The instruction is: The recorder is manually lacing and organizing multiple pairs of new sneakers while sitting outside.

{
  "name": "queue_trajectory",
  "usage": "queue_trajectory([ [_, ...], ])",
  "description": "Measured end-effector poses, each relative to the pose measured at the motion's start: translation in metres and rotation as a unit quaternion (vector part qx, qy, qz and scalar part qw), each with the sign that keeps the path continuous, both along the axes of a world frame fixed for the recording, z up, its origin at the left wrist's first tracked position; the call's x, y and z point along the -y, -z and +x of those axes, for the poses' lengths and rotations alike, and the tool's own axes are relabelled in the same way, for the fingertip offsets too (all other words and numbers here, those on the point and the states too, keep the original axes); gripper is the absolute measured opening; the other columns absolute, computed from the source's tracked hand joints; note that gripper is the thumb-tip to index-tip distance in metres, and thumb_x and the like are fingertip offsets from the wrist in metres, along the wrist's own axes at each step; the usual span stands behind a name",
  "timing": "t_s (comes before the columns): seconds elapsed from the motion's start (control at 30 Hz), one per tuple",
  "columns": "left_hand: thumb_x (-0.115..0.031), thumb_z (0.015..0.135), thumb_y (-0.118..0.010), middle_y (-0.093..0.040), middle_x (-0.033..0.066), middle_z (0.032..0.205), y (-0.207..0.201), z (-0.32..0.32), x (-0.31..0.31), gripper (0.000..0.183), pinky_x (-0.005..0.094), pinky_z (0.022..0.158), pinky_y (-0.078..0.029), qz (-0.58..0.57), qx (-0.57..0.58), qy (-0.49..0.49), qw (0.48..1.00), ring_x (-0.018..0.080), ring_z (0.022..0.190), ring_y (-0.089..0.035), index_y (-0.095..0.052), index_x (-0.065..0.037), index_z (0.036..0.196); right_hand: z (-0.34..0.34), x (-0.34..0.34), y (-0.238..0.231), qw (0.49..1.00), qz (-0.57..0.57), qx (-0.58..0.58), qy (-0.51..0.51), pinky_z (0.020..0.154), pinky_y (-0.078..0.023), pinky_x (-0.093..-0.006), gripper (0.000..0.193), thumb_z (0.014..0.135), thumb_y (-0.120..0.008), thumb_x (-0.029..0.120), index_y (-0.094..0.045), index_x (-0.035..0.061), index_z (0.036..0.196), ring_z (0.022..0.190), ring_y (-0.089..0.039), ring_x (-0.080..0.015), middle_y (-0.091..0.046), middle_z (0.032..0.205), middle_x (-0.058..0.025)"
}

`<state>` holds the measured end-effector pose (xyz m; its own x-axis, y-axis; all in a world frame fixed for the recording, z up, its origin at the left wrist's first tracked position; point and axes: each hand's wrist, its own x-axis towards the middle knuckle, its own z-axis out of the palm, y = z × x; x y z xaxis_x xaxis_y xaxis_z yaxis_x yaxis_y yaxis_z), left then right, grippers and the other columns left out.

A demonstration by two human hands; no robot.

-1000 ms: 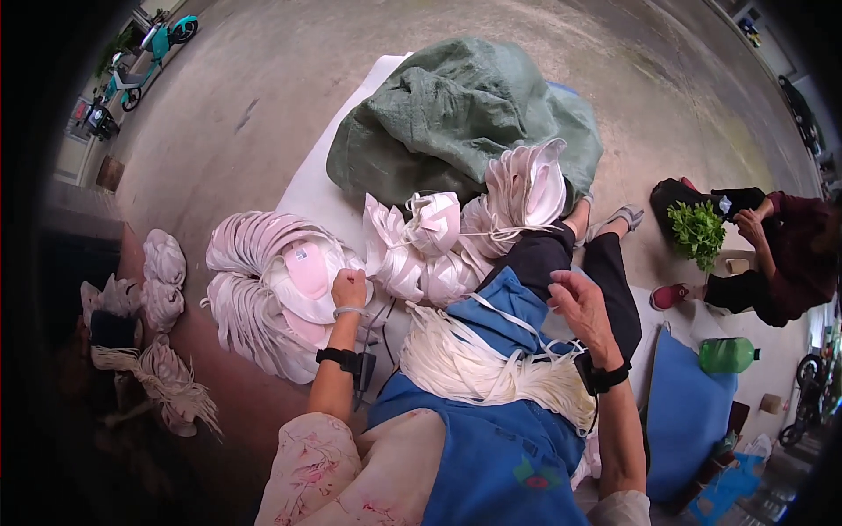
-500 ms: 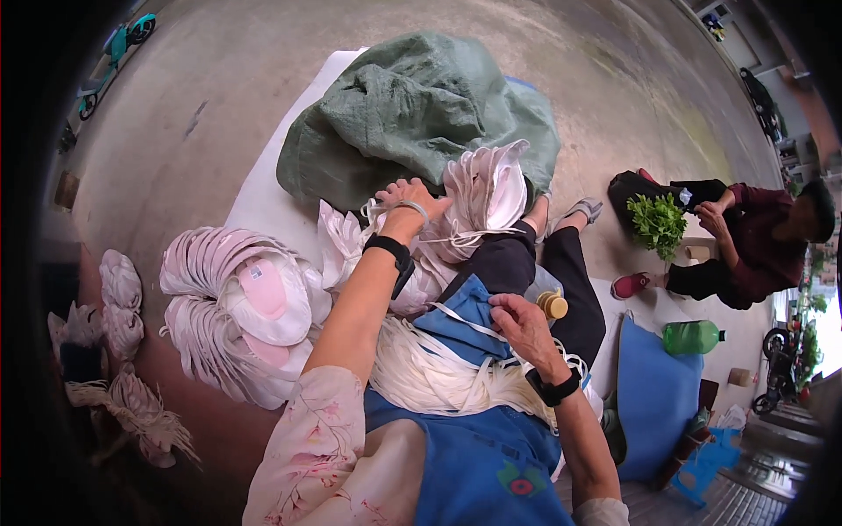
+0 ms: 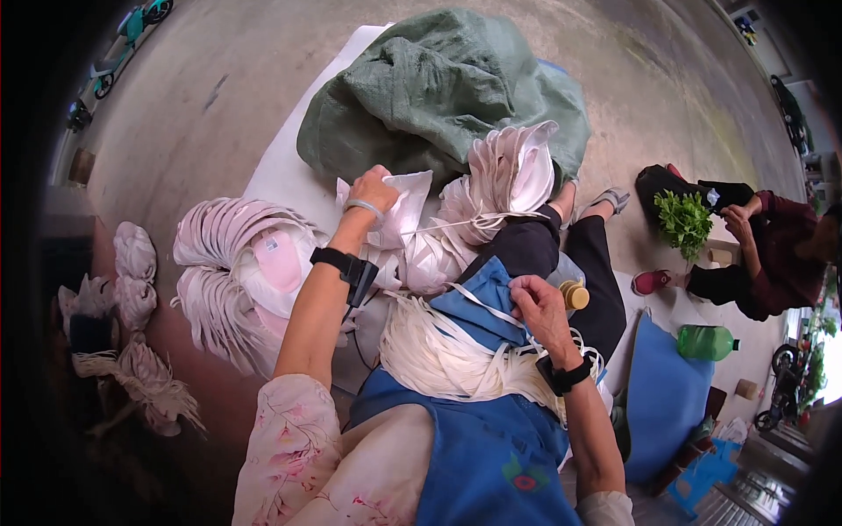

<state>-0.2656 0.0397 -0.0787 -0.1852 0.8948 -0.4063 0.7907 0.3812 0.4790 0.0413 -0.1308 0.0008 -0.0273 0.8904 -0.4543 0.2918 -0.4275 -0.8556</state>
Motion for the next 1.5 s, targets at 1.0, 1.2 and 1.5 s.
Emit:
queue_trajectory([
  [1.0, -0.004, 0.084, -0.057, -0.052, 0.0193, 0.119, 0.016, -0.101, 0.097, 0.046, 0.043, 0.078, -0.054, 0.269, 0.526, -0.521, 0.615, 0.0336, 0.102, -0.056, -0.041, 0.003, 0.127, -0.038, -0.009, -0.025, 0.958, 0.195, 0.168, -0.129, 0.063, -0.049, -0.0311, 0.019, 0.084, -0.063, 0.005, -0.063, 0.0021, 0.103, 0.068, -0.061, -0.0232, -0.062, 0.084, -0.0137],
  [1.2, 0.003, 0.084, -0.054, -0.057, 0.0146, 0.114, -0.079, -0.021, 0.117, 0.027, 0.0345, 0.086, -0.051, 0.25, 0.633, -0.302, 0.667, 0.0221, 0.102, -0.057, -0.045, -0.001, 0.109, -0.063, -0.009, -0.039, 0.989, 0.052, 0.044, -0.13, 0.068, -0.051, -0.0274, 0.048, 0.084, -0.063, 0.002, -0.046, 0.0023, 0.129, 0.077, -0.062, -0.0164, -0.058, 0.114, -0.0147],
  [1.5, 0.009, 0.082, -0.046, -0.053, 0.0165, 0.119, -0.138, 0.092, 0.165, 0.021, 0.0328, 0.101, -0.039, 0.153, 0.698, -0.039, 0.698, 0.016, 0.11, -0.05, -0.041, -0.002, 0.099, -0.035, -0.008, -0.007, 0.99, -0.04, -0.125, -0.052, 0.095, -0.048, -0.0349, 0.047, 0.086, -0.059, 0.0, -0.043, 0.0027, 0.131, 0.108, -0.059, -0.0204, -0.059, 0.119, -0.0101],
])
